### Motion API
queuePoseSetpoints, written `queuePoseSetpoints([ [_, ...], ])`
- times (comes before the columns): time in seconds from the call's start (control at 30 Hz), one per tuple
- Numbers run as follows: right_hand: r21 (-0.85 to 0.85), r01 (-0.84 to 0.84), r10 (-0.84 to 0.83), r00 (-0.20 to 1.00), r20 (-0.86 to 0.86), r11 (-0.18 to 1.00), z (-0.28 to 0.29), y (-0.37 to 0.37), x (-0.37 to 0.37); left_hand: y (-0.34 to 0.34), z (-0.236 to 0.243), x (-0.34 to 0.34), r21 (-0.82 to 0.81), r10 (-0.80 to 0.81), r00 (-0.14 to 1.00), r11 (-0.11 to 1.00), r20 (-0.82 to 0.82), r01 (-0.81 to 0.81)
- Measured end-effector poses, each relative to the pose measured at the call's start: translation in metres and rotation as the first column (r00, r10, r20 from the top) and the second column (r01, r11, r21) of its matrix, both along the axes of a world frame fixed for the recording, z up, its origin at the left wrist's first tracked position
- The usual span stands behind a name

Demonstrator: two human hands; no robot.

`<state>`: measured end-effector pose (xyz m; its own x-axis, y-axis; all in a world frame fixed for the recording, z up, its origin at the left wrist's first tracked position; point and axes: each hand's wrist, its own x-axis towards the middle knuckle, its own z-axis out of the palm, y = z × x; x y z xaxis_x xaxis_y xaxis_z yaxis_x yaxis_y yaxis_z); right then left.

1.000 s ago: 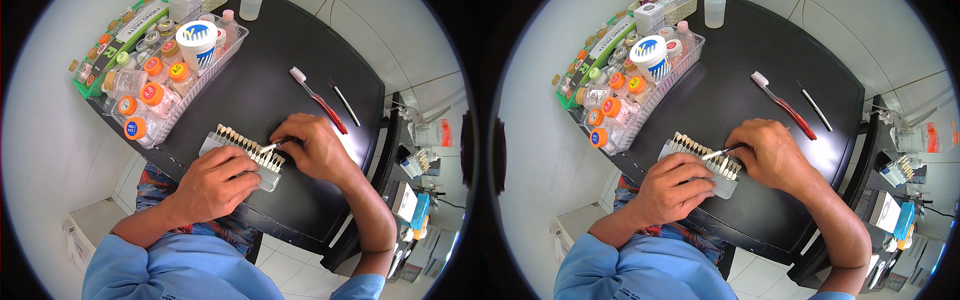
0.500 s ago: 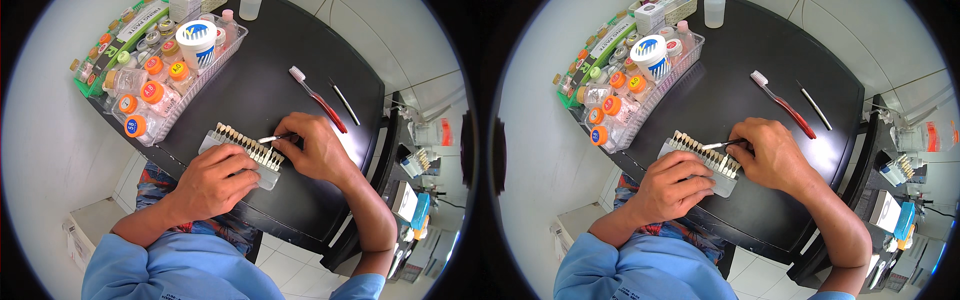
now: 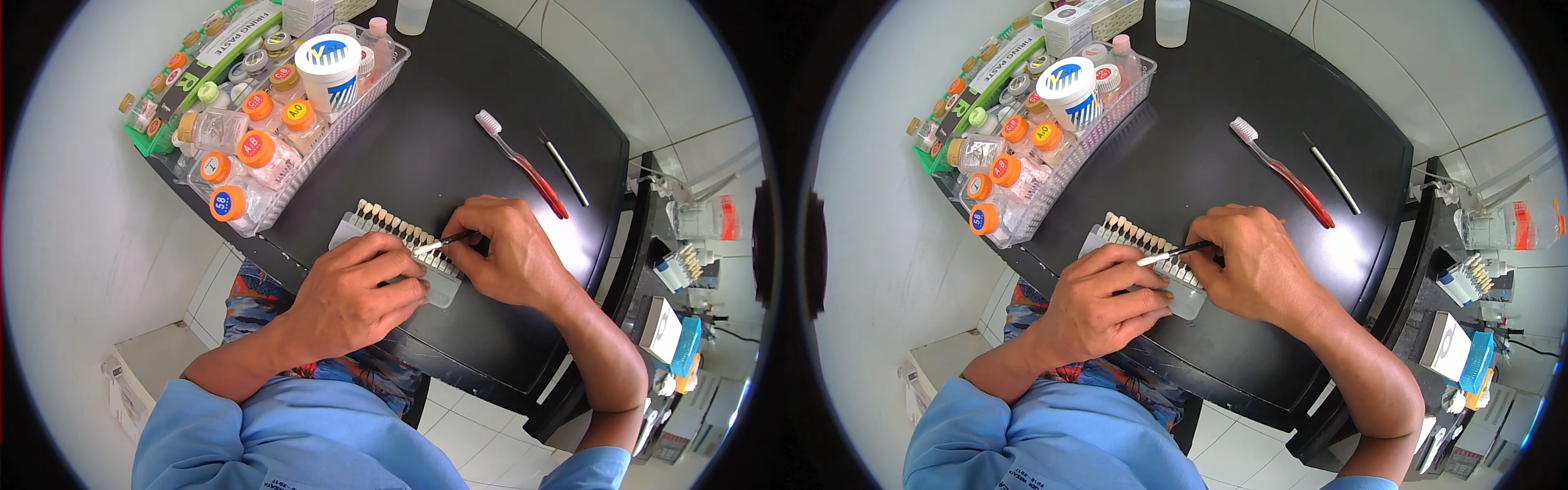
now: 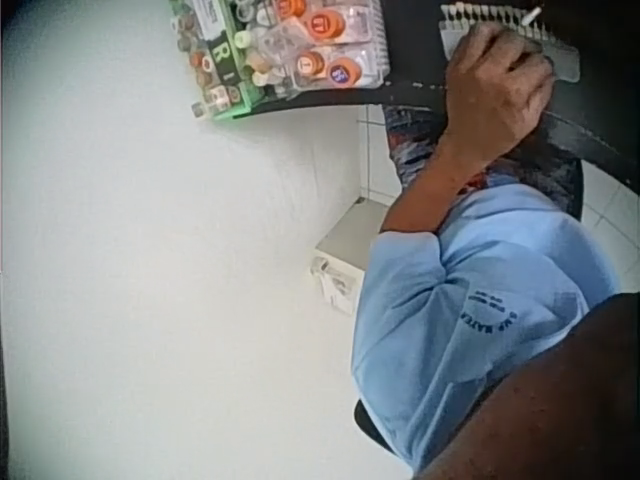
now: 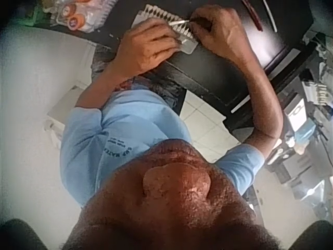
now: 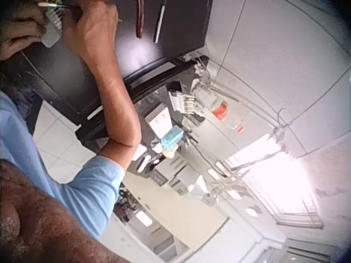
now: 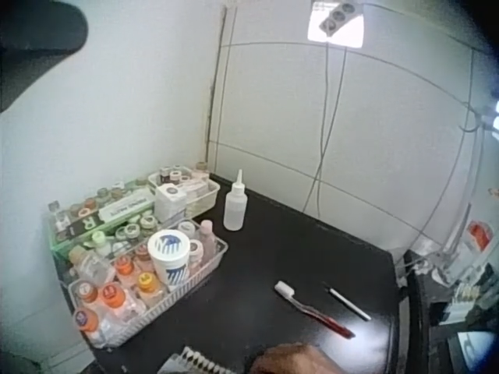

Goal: Applying stain or glaze to a dental crown or bridge component and comparing it to a shade guide.

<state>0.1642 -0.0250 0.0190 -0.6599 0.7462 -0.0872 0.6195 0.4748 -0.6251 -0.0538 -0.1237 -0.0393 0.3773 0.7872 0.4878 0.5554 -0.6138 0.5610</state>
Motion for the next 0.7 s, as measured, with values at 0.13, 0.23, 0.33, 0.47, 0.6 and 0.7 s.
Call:
queuePoseSetpoints([
  [0.13,-0.072,0.009,-0.006,0.999,0.032,0.997,0.005,0.005,0.003,0.0,-0.003,-0.001,-0.011,-0.01,1.0,1.0,-0.014,0.01],
  [0.23,-0.067,0.082,-0.082,0.997,0.004,0.994,0.005,0.012,0.009,0.0,-0.003,-0.001,-0.009,0.004,1.0,1.0,-0.01,-0.004],
  [0.33,-0.123,0.043,-0.044,0.999,0.0,0.991,0.004,0.011,0.013,0.0,-0.002,0.0,-0.012,0.01,1.0,1.0,-0.02,-0.01],
  [0.47,-0.075,0.032,-0.026,0.997,0.077,0.997,0.006,0.005,0.009,0.0,-0.001,0.0,-0.007,0.01,0.999,1.0,-0.032,-0.01],
  [0.6,-0.022,0.024,-0.021,0.992,0.121,0.999,0.002,0.003,0.005,0.0,0.0,0.0,-0.011,0.011,0.999,1.0,-0.052,-0.011],
  [0.7,-0.018,0.033,-0.03,0.991,0.133,0.999,0.002,0.002,0.004,0.0,-0.001,0.0,-0.004,0.01,0.998,1.0,-0.057,-0.01],
])
